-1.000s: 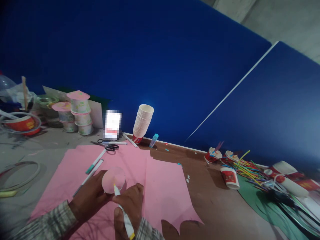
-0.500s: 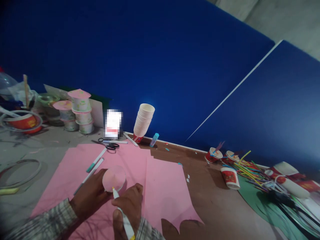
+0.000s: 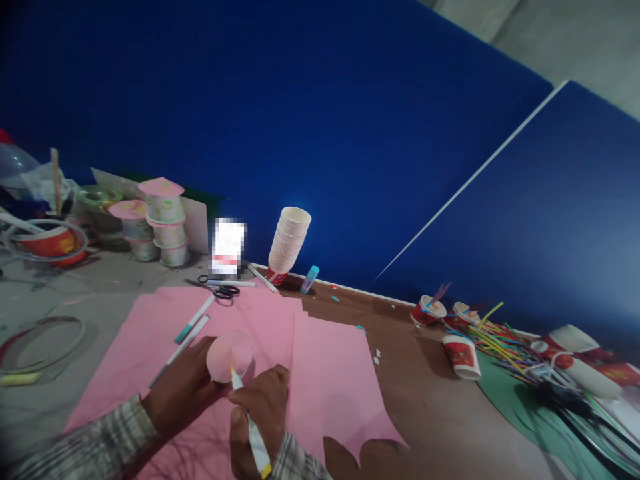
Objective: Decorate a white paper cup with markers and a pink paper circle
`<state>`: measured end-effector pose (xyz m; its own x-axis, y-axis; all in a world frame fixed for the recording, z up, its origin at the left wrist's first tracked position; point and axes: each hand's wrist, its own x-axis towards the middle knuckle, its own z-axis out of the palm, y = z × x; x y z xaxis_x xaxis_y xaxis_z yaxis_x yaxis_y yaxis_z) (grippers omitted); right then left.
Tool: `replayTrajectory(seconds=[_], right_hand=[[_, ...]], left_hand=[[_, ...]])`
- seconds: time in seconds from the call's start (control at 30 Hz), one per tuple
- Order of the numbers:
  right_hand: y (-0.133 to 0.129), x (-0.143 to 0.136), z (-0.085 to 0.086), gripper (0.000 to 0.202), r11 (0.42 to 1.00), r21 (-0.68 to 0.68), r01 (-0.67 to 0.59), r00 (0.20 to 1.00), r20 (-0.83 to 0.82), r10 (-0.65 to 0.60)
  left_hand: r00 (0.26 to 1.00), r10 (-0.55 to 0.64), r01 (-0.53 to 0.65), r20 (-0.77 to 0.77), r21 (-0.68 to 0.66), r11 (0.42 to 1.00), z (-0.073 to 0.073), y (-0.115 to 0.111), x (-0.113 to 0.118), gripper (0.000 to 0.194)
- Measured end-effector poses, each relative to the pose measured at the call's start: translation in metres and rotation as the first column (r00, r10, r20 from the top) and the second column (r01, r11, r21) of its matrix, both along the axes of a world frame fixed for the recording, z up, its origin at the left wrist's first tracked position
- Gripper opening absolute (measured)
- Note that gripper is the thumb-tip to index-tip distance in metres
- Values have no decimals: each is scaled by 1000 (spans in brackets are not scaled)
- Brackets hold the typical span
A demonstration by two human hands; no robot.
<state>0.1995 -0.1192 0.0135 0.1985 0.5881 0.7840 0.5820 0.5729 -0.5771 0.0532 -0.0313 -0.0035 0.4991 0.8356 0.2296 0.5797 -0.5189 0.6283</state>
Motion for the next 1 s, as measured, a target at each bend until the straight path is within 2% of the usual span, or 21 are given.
replayTrajectory(seconds=[0.17, 0.4, 0.7, 0.9, 1.0], right_hand=[[0, 0, 1, 18, 1000, -21, -20, 999, 29, 21], [0, -1, 6, 29, 1000, 9, -2, 1000, 9, 2], [-6, 2, 10, 12, 991, -79, -107, 990, 82, 114], [-4, 3, 10, 12, 991, -86, -102, 984, 138, 113], [-1, -2, 12, 14, 999, -5, -53, 985, 165, 53]], left_hand=[[1000, -19, 19, 21, 21, 1000, 0, 1, 0, 24], [999, -1, -1, 42, 39, 999, 1, -1, 0, 17], [1000, 2, -3, 5, 36, 999, -2, 0, 0, 16], [1000, 9, -8, -13, 28, 1000, -5, 1, 0, 21], [1000, 7, -7, -12, 42, 999, -6, 1, 0, 18]])
